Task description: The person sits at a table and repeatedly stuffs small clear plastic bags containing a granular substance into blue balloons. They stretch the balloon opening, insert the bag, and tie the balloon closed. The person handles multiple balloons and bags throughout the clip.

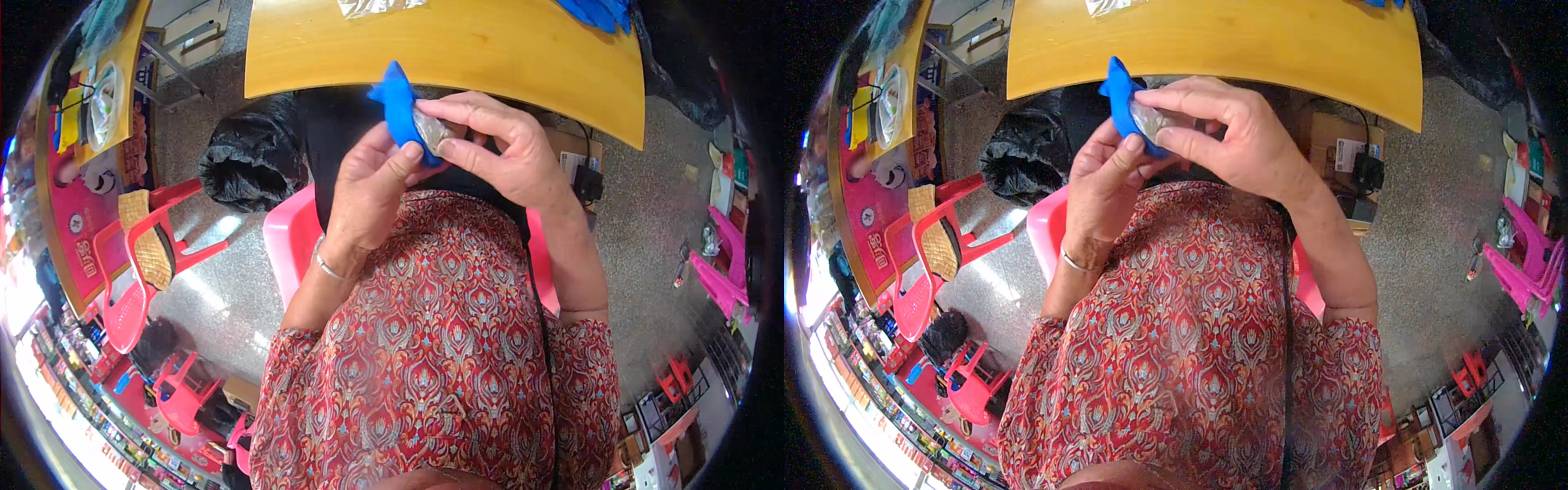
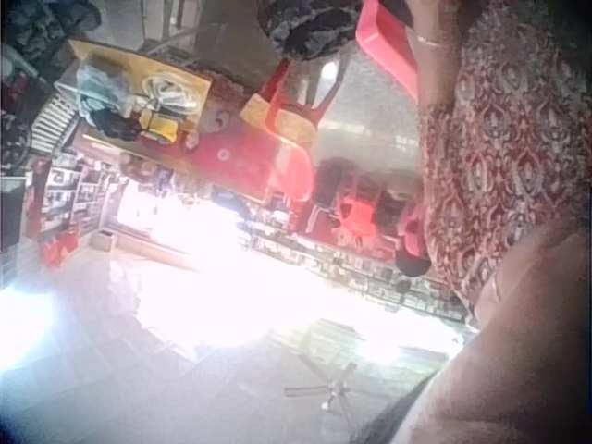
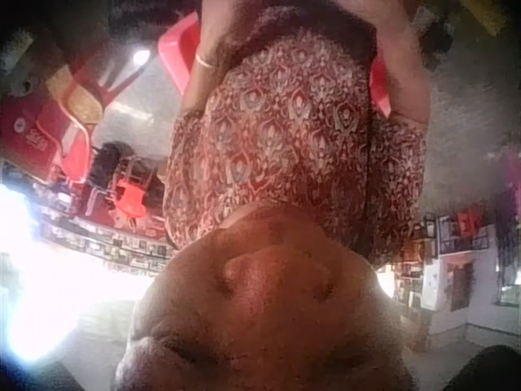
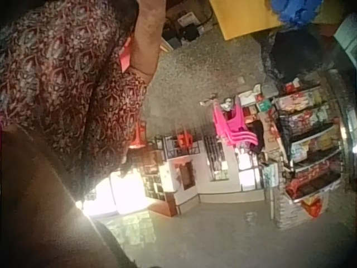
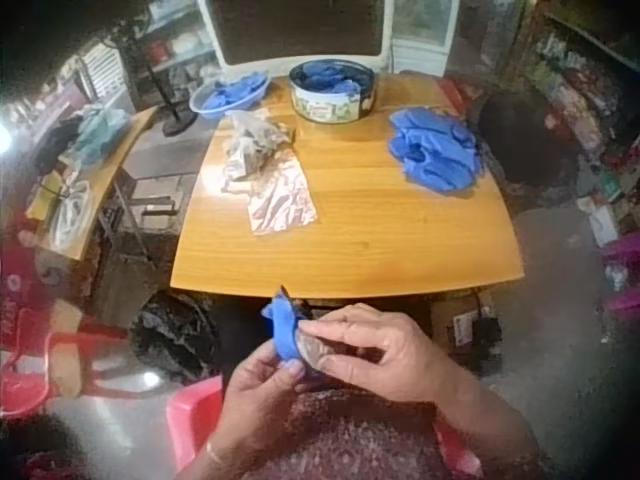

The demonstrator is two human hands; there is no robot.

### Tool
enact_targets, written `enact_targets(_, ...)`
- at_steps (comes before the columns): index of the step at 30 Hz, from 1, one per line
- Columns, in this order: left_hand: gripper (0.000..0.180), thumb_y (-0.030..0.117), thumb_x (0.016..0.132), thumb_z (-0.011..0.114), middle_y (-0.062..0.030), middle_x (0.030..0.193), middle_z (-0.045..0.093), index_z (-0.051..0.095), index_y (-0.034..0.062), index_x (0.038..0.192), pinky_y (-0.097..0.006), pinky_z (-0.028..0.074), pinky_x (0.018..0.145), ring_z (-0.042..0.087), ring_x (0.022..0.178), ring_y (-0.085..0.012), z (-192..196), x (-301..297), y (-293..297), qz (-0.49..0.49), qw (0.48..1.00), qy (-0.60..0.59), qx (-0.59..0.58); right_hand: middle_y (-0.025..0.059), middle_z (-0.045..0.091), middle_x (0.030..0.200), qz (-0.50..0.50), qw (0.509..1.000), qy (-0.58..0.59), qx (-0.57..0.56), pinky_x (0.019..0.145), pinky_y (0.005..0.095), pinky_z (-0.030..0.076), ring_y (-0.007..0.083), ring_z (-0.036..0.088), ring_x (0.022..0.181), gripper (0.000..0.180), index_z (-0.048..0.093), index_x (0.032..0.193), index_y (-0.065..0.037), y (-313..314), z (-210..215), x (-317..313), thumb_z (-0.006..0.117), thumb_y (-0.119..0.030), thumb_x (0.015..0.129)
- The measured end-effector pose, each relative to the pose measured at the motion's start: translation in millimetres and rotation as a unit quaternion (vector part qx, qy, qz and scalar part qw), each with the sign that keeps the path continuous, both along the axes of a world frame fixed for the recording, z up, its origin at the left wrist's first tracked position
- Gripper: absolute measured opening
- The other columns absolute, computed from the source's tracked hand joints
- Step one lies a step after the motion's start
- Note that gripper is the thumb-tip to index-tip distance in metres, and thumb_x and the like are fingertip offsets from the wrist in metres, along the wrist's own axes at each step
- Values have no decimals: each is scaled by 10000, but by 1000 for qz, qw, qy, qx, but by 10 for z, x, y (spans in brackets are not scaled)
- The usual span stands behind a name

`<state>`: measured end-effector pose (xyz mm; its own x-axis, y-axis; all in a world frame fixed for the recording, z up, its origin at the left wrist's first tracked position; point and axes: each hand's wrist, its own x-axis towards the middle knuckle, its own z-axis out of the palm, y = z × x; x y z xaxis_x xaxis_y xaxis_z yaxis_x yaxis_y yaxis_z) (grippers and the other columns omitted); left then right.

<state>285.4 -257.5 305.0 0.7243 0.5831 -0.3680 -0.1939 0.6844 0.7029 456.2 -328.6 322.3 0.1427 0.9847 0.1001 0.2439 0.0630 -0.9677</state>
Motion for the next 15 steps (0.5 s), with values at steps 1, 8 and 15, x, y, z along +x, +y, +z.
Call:
enact_targets(1, 352, 139, 908, 603, -67, 1099, 623, 511, 14, 1224, -288, 489, 848, 596, 987, -144, -16, -14, 37, 5, 1000, 1, 18, 66, 638, 1025, -8, 999, -35, -4, 704, 252, 480, 135, 607, 852, 385, 614, 1182, -57, -10, 30, -15, 675, -69, 802)
enact_targets(8, 388, 105, 882, 633, -64, 1150, 610, 503, 48, 1243, -289, 494, 847, 584, 1048, -160, -16, -47, -18, -10, 999, -1, 39, 96, 629, 976, -48, 998, 3, 31, 708, 306, 493, 190, 616, 788, 373, 617, 1129, -58, -70, 68, -155, 692, -55, 764)
enact_targets(15, 381, 176, 874, 661, -66, 1097, 608, 516, 36, 1198, -279, 466, 859, 580, 981, -141, -21, -29, -25, 4, 997, 6, 76, 123, 617, 1004, -39, 982, -182, 43, 794, 300, 497, 267, 607, 948, 320, 597, 1154, -70, -69, 106, -189, 589, -14, 839)
